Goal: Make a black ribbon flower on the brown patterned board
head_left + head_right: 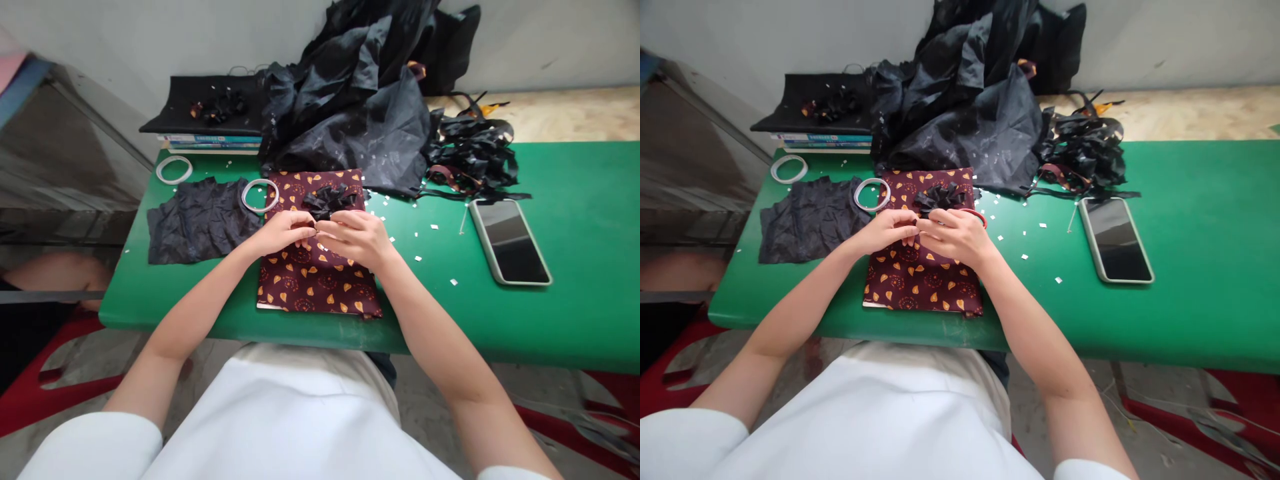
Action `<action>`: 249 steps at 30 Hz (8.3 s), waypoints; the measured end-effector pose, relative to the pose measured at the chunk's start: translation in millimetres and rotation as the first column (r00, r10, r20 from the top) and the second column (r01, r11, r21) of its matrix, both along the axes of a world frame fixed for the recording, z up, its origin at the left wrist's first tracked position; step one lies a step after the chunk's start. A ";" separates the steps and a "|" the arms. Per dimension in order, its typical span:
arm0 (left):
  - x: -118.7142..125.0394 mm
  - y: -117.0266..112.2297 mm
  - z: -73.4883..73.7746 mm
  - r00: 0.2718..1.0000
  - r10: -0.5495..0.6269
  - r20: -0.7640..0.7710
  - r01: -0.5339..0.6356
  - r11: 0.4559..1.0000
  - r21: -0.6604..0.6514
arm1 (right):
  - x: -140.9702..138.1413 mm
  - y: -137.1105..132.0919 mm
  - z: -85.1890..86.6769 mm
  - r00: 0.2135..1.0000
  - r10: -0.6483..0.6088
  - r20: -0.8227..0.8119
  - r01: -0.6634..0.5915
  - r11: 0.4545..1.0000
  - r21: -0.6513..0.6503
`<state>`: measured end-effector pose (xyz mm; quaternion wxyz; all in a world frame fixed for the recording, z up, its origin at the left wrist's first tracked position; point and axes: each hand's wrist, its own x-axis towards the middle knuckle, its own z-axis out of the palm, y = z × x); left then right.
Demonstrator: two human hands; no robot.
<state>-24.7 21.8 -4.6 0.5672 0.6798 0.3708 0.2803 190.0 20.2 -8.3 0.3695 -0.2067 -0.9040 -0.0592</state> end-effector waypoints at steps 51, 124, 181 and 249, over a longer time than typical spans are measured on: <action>12.2 -16.6 8.0 0.957 0.281 0.067 -0.287 0.902 0.323 | -15.4 -8.5 5.7 0.967 -0.181 -0.181 0.052 0.833 -0.551; 12.7 -12.3 0.6 0.970 0.240 0.032 -0.242 0.955 0.172 | -13.8 -11.0 0.5 0.957 -0.246 0.154 0.277 0.931 -0.236; 13.9 -13.6 5.7 0.974 0.215 -0.067 -0.197 0.958 0.209 | -12.5 -11.6 3.2 0.937 -0.261 0.233 0.304 0.936 -0.175; 14.1 -11.8 -3.3 0.983 0.106 -0.153 -0.072 0.974 0.214 | -18.8 -16.3 13.6 0.809 -0.304 0.504 0.483 0.831 -0.275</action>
